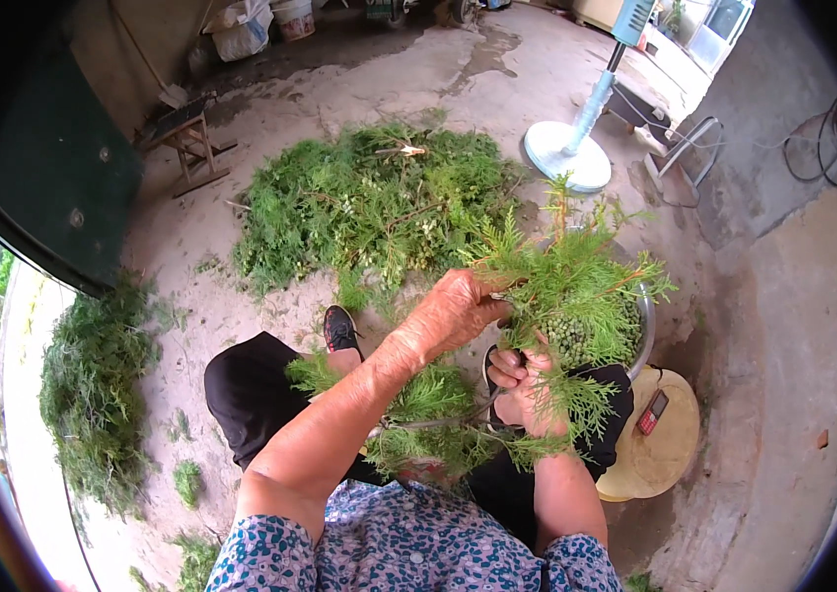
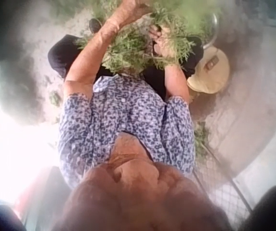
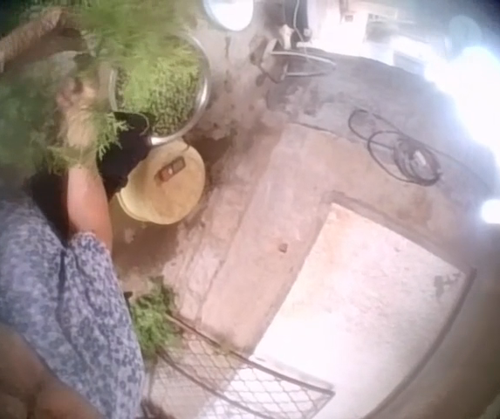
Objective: The person picks small green berries from cedar branches by hand and drops them into a large metal bowl. They repeatedly pull berries from the foliage, occasionally setting aside stripped branches and reaching for new ones from a pile on the floor.
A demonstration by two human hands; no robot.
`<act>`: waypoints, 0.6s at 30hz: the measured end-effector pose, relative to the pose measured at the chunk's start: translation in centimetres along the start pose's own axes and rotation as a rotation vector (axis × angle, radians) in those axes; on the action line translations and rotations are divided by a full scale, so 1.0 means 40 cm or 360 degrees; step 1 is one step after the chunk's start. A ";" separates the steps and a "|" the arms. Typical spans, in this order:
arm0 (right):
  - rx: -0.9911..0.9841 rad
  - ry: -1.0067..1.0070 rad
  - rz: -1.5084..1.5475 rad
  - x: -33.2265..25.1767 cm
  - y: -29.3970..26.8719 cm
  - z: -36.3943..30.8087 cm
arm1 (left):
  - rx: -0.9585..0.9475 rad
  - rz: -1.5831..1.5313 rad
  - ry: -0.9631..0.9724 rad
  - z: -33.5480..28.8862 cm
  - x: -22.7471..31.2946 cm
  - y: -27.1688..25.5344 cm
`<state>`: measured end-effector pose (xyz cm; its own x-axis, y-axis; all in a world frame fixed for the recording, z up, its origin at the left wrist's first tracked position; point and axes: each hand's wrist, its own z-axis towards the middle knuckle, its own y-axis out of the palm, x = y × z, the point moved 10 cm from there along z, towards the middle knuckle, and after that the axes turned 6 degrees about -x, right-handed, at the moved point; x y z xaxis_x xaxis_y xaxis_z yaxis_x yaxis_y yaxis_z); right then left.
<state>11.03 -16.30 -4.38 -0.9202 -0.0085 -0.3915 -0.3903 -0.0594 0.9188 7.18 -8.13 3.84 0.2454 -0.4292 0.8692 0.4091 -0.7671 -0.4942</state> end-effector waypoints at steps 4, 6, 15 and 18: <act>0.0221 -0.0087 -0.0033 0.003 0.003 -0.015 | 0.0186 -0.0591 0.0270 -0.011 -0.008 -0.003; 0.0208 -0.0032 -0.0001 0.011 -0.016 -0.014 | 0.0066 -0.0594 0.0054 -0.023 -0.023 0.009; 0.0023 0.0034 0.0195 0.030 -0.021 -0.001 | 0.0068 -0.0379 0.0037 -0.034 -0.019 0.017; 0.0129 -0.0125 0.0113 0.010 0.014 -0.014 | 0.0120 -0.0717 -0.0046 -0.047 -0.014 0.014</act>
<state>10.46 -16.91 -4.04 -0.9438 0.0684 -0.3233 -0.3227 0.0197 0.9463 5.61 -9.20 3.10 0.0522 -0.0465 0.9976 0.5431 -0.8370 -0.0674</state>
